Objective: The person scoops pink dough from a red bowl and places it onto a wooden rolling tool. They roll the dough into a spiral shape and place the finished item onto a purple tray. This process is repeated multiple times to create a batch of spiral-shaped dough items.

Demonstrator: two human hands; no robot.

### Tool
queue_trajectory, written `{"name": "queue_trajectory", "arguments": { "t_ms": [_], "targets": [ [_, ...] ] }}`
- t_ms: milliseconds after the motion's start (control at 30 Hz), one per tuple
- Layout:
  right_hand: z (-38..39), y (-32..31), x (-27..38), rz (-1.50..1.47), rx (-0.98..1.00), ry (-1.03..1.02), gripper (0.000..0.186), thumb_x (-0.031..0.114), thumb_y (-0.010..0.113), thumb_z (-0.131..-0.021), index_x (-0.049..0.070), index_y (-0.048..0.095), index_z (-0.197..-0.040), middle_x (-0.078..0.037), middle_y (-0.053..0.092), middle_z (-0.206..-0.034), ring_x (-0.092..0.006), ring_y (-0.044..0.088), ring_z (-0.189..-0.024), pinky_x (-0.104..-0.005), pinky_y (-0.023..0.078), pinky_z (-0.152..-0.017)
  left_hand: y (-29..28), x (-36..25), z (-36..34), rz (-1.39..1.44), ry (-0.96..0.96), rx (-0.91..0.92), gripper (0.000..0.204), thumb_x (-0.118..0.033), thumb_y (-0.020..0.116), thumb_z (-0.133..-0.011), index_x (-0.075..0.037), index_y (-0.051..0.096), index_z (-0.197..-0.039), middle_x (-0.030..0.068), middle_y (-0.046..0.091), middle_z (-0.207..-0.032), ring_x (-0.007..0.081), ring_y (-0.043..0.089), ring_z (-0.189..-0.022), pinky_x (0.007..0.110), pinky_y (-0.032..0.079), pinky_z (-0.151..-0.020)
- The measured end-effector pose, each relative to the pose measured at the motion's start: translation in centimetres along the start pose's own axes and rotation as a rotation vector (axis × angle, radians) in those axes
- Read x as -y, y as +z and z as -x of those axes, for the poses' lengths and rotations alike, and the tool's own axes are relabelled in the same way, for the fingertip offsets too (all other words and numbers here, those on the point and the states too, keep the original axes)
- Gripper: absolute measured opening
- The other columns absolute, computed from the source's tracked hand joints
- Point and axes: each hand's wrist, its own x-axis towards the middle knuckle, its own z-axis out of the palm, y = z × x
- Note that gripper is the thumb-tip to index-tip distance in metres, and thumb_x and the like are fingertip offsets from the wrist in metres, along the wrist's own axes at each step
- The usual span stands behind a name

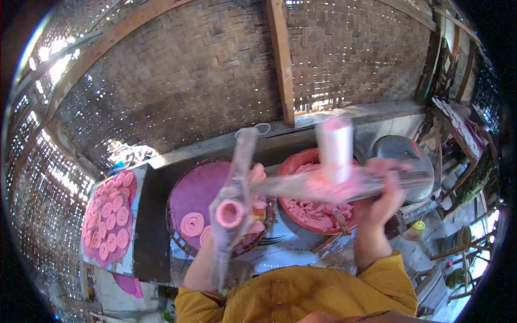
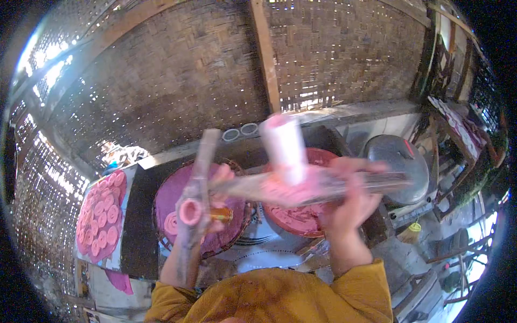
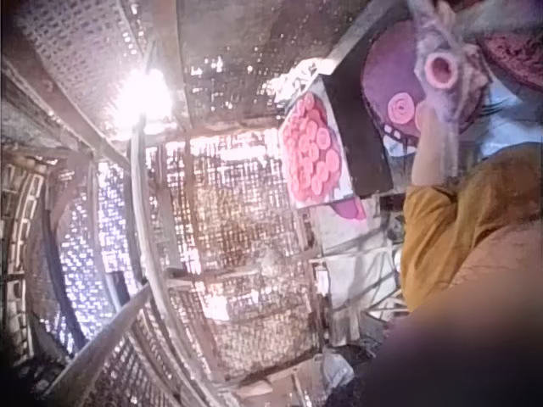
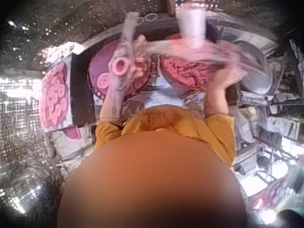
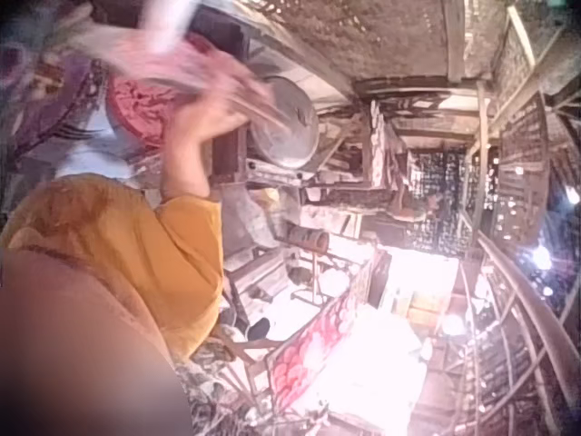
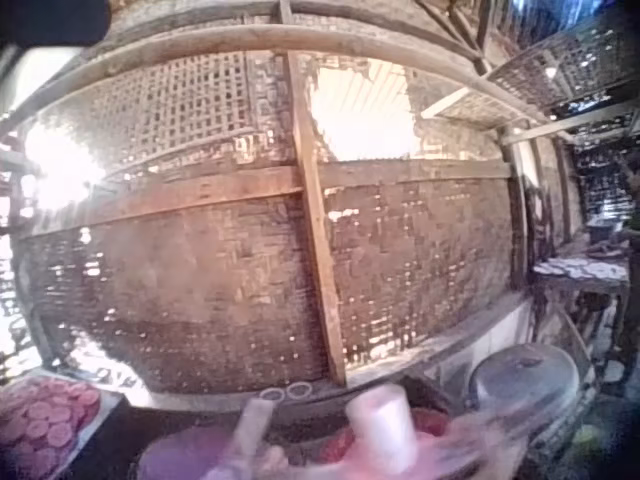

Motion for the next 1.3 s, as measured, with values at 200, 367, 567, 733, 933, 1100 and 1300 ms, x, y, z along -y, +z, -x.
{"name": "queue_trajectory", "arguments": {
  "t_ms": [200, 367, 567, 733, 933, 1100, 1300],
  "targets": [
    [2.4, -6.5, -5.6, 0.68, 0.933, 0.382, 0.038, 0.022, 0.066, -0.072, 0.006, 0.05, -0.102, -0.011, 0.057, -0.097, -0.0246, 0.056, -0.093, -0.0363, 0.045, -0.078, -2.2, -0.1, 0.3, 0.342, 0.313, -0.082, 0.025, -0.019, 0.067, -0.073, -0.008, 0.05, -0.089, 0.006, 0.046, -0.096, 0.0374, 0.036, -0.117, 0.052, 0.043, -0.088],
    [3.3, -15.4, -10.6, 2.0, 1.542, 0.926, 0.029, 0.027, 0.06, -0.071, 0.009, 0.064, -0.093, -0.011, 0.062, -0.095, -0.0234, 0.06, -0.088, -0.0369, 0.049, -0.068, -4.1, -0.4, 2.4, -0.163, 0.426, -0.155, 0.034, -0.029, 0.066, -0.074, -0.01, 0.045, -0.093, 0.0086, 0.042, -0.096, 0.0334, 0.045, -0.105, 0.05, 0.042, -0.089],
    [-1.0, -19.6, -11.6, 2.098, 1.886, 0.747, 0.021, 0.017, 0.052, -0.075, 0.008, 0.065, -0.09, -0.01, 0.063, -0.095, -0.0237, 0.061, -0.088, -0.0354, 0.049, -0.068, -2.6, 0.0, 2.7, -0.536, 0.409, -0.141, 0.048, -0.026, 0.072, -0.068, -0.004, 0.045, -0.102, 0.0077, 0.043, -0.09, 0.0223, 0.048, -0.088, 0.048, 0.045, -0.084],
    [-7.4, -18.2, -9.0, 2.243, 1.733, 0.448, 0.017, 0.016, 0.051, -0.073, 0.01, 0.067, -0.078, -0.009, 0.064, -0.078, -0.0252, 0.063, -0.074, -0.0373, 0.049, -0.061, -3.2, 0.0, 3.3, -0.53, 0.209, -0.072, 0.038, -0.019, 0.077, -0.059, -0.008, 0.057, -0.089, 0.0001, 0.051, -0.089, 0.0165, 0.046, -0.093, 0.051, 0.043, -0.086],
    [-7.9, -22.6, -11.2, 2.252, 1.784, 0.295, 0.019, 0.017, 0.049, -0.076, 0.006, 0.064, -0.074, -0.012, 0.063, -0.076, -0.0256, 0.062, -0.073, -0.038, 0.047, -0.061, -3.9, 0.9, 2.9, -0.527, 0.172, -0.068, 0.04, -0.017, 0.077, -0.058, -0.008, 0.055, -0.09, 0.0009, 0.052, -0.087, 0.0172, 0.048, -0.092, 0.049, 0.044, -0.086],
    [-6.5, -23.8, -11.6, 2.165, 1.814, 0.172, 0.017, 0.015, 0.049, -0.074, 0.007, 0.065, -0.071, -0.011, 0.063, -0.075, -0.0253, 0.062, -0.071, -0.0375, 0.048, -0.059, -3.5, 0.5, 3.3, -0.499, 0.035, -0.127, 0.043, -0.015, 0.078, -0.056, -0.007, 0.054, -0.091, 0.0017, 0.052, -0.086, 0.0179, 0.05, -0.09, 0.048, 0.045, -0.085],
    [-4.3, -24.5, -11.6, 2.084, 1.746, 0.195, 0.017, 0.013, 0.049, -0.073, 0.007, 0.065, -0.071, -0.011, 0.063, -0.074, -0.0259, 0.062, -0.07, -0.0382, 0.048, -0.058, -3.7, -1.1, 2.7, -0.202, -0.499, -0.385, 0.047, -0.012, 0.078, -0.055, -0.007, 0.051, -0.093, 0.0029, 0.053, -0.084, 0.0191, 0.054, -0.086, 0.045, 0.046, -0.083]
  ]
}}
